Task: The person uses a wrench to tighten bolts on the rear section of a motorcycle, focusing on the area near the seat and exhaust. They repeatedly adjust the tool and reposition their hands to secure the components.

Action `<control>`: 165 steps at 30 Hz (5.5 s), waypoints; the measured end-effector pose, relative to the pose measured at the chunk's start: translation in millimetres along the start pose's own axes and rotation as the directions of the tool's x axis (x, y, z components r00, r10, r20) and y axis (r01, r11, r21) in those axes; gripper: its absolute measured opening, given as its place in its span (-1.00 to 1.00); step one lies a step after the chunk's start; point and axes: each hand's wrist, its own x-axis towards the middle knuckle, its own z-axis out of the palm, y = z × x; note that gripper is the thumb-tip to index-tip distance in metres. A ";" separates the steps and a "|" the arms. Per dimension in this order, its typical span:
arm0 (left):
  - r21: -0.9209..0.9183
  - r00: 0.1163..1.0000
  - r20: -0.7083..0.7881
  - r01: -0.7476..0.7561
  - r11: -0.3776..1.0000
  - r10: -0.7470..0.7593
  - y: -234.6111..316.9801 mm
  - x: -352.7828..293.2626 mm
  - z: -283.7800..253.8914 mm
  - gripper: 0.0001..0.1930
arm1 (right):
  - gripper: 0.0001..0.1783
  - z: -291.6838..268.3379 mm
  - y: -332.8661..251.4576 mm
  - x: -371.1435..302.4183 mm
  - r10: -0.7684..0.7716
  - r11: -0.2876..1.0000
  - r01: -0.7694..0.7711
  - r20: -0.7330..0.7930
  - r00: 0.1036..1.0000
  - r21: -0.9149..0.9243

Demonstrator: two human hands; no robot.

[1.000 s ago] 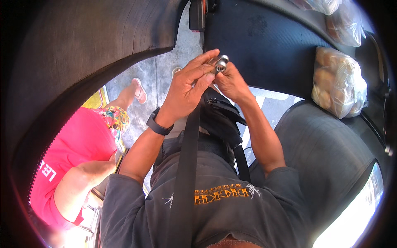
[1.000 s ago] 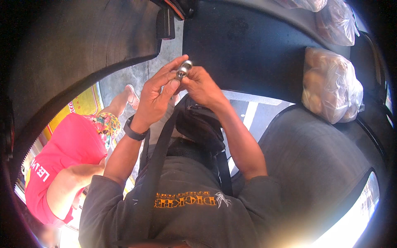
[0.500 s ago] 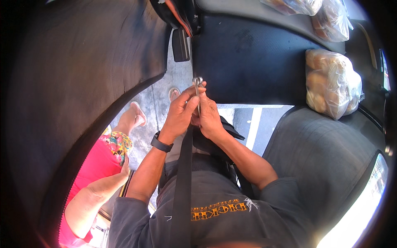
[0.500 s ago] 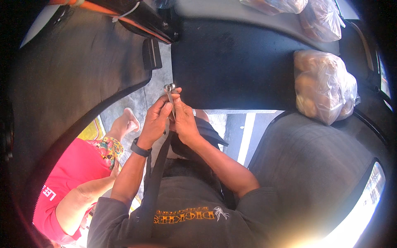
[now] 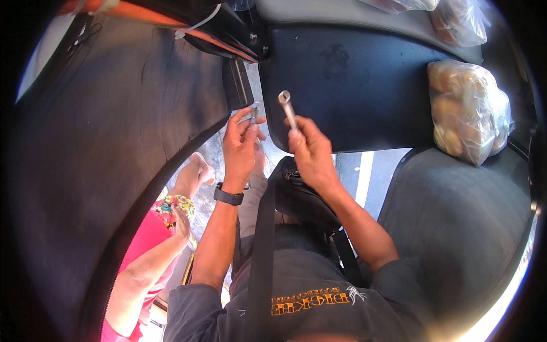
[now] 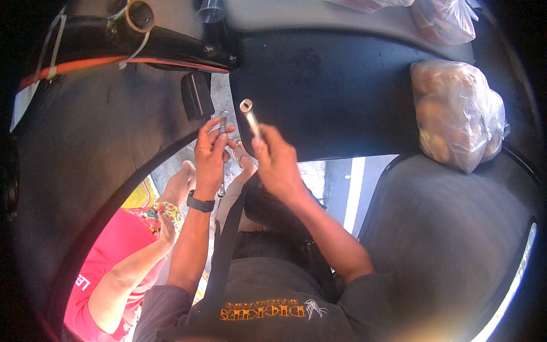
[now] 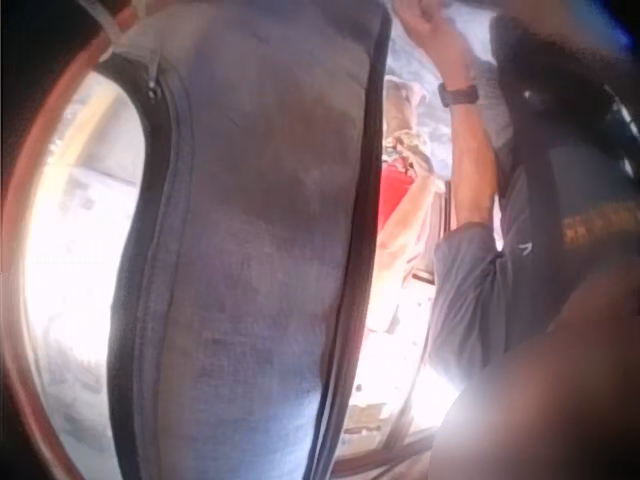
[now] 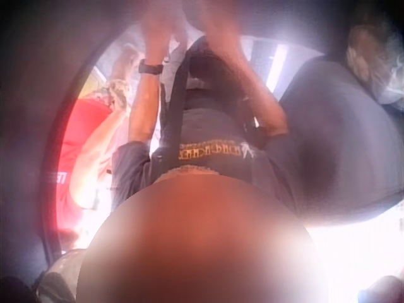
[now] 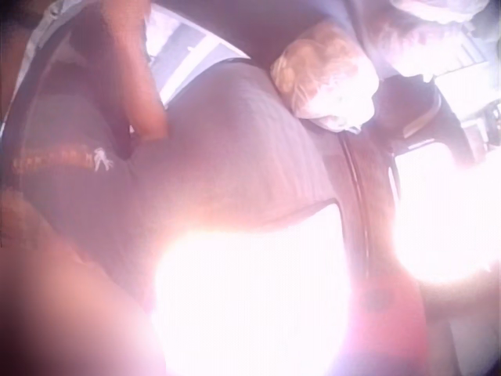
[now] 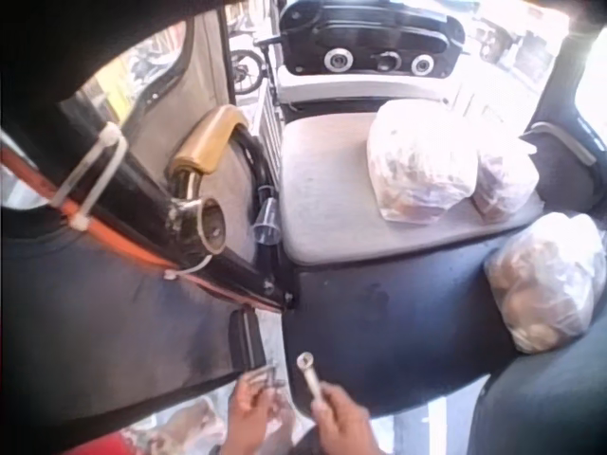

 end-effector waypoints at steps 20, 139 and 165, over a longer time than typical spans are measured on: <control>0.107 0.996 0.034 0.077 0.991 -0.081 7.0 19.4 -11.0 -0.54 | -0.74 -33.6 -26.4 69.1 -0.324 0.887 0.366 -0.185 0.928 0.283; 0.155 0.973 0.232 -0.051 0.987 0.014 37.2 18.7 44.9 -0.54 | -0.67 1.5 -30.5 124.8 0.087 0.973 -0.064 -0.099 0.991 0.220; -0.218 0.974 0.133 0.207 0.954 -0.181 71.4 64.4 95.3 -0.63 | -0.55 -78.6 -39.1 75.7 0.103 0.995 -0.099 0.213 0.972 -0.028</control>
